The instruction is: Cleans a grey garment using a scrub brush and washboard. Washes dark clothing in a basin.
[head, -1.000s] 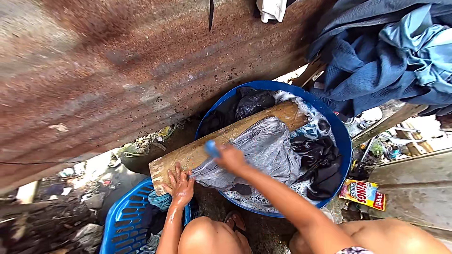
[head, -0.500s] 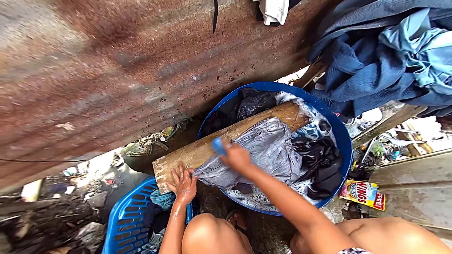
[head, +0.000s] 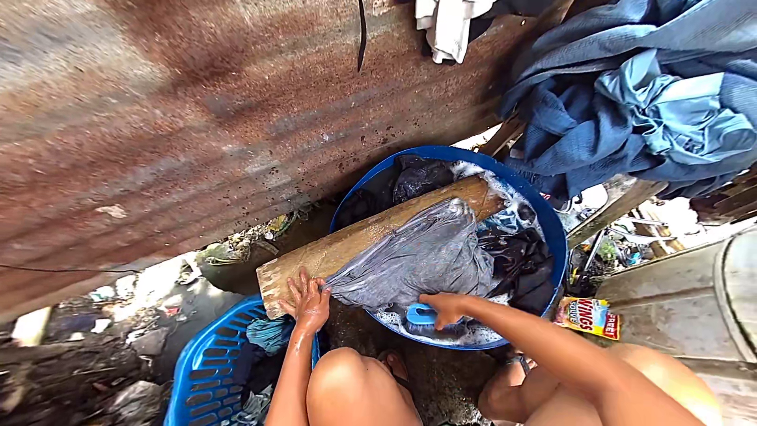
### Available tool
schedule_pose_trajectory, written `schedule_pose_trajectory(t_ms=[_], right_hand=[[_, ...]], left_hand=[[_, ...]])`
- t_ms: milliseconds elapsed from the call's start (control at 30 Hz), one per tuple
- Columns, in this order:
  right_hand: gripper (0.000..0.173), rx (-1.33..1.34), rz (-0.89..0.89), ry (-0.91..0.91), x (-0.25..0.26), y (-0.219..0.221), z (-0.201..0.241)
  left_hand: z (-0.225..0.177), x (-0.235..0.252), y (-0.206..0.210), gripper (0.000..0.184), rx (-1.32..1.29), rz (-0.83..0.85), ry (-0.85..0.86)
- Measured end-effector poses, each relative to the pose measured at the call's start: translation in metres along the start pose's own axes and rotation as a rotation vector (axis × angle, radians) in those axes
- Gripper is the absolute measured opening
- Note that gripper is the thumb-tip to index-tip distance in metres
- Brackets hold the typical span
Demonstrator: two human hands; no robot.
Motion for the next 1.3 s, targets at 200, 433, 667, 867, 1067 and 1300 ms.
schedule_pose_trajectory(t_ms=[200, 433, 667, 867, 1067, 1300], right_hand=[[0.065, 0.003, -0.209, 0.09, 0.033, 0.029, -0.034], [0.049, 0.443, -0.193, -0.244, -0.025, -0.064, 0.018], [0.076, 0.197, -0.771, -0.082, 0.068, -0.072, 0.139], [0.074, 0.058, -0.896, 0.253, 0.026, -0.136, 0.02], [0.082, 0.173, -1.139, 0.482, 0.02, -0.152, -0.009], [0.067, 0.007, -0.748, -0.044, 0.064, -0.082, 0.105]], left_hand=[[0.001, 0.001, 0.001, 0.035, 0.017, 0.005, -0.008], [0.0, 0.002, 0.0, 0.034, 0.019, -0.002, 0.0], [0.001, 0.0, 0.0, 0.036, 0.006, -0.001, -0.014], [0.003, 0.0, 0.0, 0.035, -0.018, -0.021, 0.018], [-0.001, 0.004, 0.001, 0.033, 0.007, -0.01, -0.001], [0.001, 0.001, -0.001, 0.035, 0.007, -0.008, 0.005]])
Point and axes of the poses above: each hand's wrist, its own x-axis towards the middle knuckle, its own y-axis out of the palm, z = x × y, the point moved 5 cm from there along x, towards the middle knuckle, and after that the axes turned 3 degrees about -y, right-handed, at the moved point
